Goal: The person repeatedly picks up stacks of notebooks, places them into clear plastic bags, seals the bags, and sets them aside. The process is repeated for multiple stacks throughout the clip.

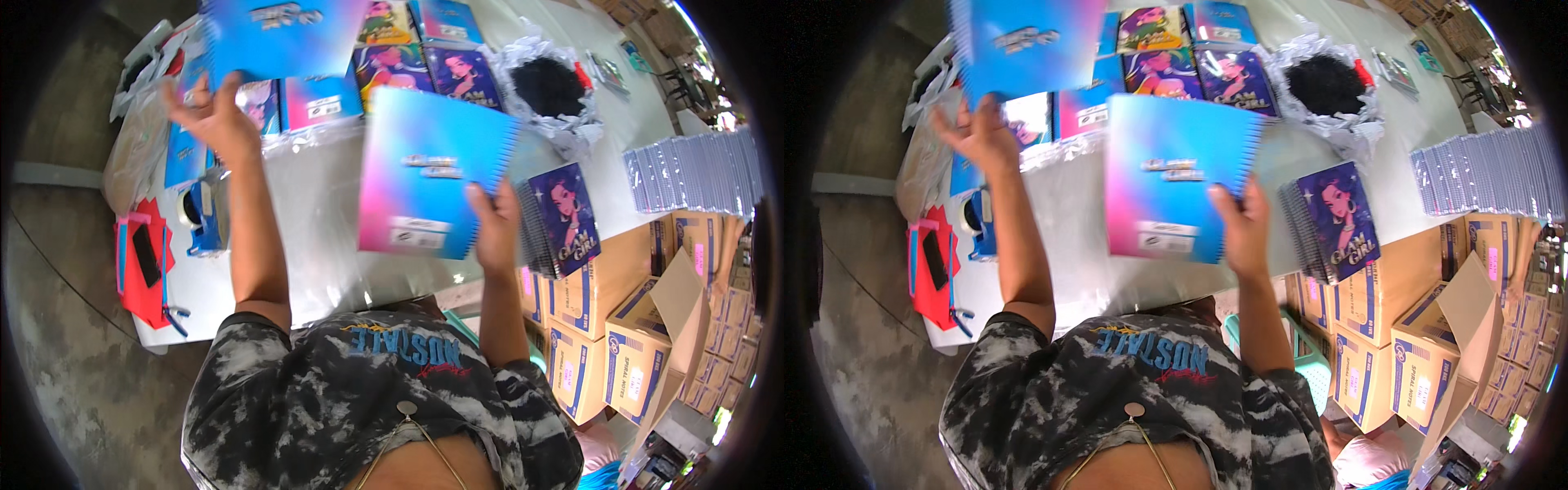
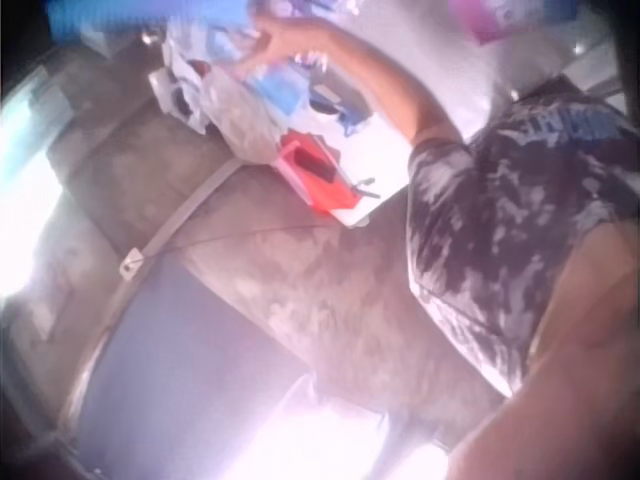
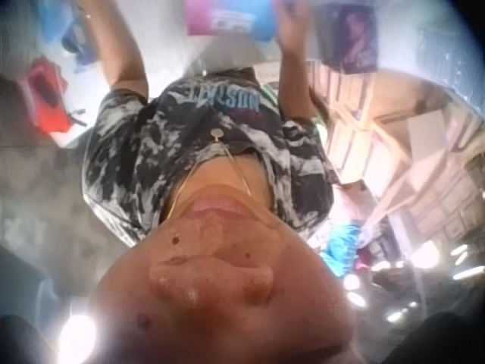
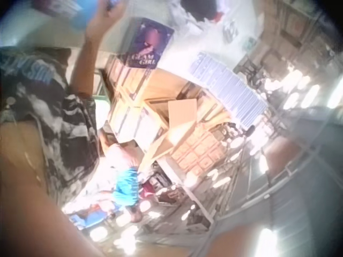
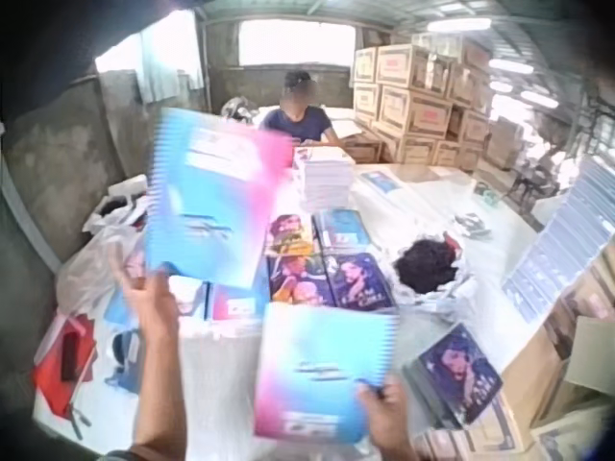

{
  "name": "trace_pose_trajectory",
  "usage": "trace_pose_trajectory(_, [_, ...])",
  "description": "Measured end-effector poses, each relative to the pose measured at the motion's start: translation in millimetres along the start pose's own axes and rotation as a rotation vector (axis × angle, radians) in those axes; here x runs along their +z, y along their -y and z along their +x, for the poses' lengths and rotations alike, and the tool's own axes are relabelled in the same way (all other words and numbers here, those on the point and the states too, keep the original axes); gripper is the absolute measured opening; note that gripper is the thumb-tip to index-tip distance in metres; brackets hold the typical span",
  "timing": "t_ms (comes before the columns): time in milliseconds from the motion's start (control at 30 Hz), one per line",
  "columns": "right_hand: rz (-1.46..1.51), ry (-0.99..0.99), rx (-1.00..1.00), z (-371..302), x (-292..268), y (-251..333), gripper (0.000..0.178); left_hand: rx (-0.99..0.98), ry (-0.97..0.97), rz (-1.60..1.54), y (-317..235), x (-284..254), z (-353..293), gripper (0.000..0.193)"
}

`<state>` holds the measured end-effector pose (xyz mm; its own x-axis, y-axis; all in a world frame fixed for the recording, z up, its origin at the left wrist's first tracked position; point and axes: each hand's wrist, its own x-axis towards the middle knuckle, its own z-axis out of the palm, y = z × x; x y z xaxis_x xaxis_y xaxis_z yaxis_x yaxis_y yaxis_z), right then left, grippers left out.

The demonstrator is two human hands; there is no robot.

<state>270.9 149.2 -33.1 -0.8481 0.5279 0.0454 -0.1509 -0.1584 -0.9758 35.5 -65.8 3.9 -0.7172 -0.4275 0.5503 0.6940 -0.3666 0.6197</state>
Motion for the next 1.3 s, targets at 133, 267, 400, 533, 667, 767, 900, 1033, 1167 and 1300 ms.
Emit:
trace_pose_trajectory(133, [0.13, 0.332, 0.411, 1, 73, -81, 0.025, -0.192, 0.377, 0.317, -61, -79, 19, 0.041])
trace_pose_trajectory(267, [-0.162, 0.48, 0.517, 17, 80, -191, 0.028, -0.179, 0.928, 0.649, -20, -163, -19, 0.031])
trace_pose_trajectory(400, [-0.784, 0.422, 0.494, 46, 90, -135, 0.041, 0.033, 1.414, 1.356, -14, -230, -78, 0.04])
trace_pose_trajectory(533, [-0.976, 0.242, -0.112, 130, 115, -124, 0.041, 0.03, 1.237, 1.297, -5, -176, -29, 0.049])
trace_pose_trajectory(667, [-1.209, 0.23, -0.015, 224, 169, -145, 0.065, -0.067, 0.946, 1.27, 91, -137, 31, 0.059])
trace_pose_trajectory(767, [-1.424, 0.152, 0.113, 229, 217, -159, 0.099, -0.27, 0.785, 1.673, 139, -126, 27, 0.078])
trace_pose_trajectory(900, [-1.427, 0.19, 0.111, 220, 235, -166, 0.125, -0.56, 0.801, 1.881, 156, -116, 46, 0.07])
trace_pose_trajectory(1033, [-1.23, 0.192, 0.24, 237, 213, -149, 0.102, -0.368, 0.7, 1.552, 109, -89, 86, 0.034])
trace_pose_trajectory(1167, [-0.422, 0.336, 0.007, 222, 169, -117, 0.047, -0.15, 0.108, 0.962, 13, -93, 102, 0.02])
trace_pose_trajectory(1300, [0.045, 0.409, 0.122, 130, 139, -61, 0.035, 0.172, 0.358, 1.067, -57, -133, 37, 0.014])
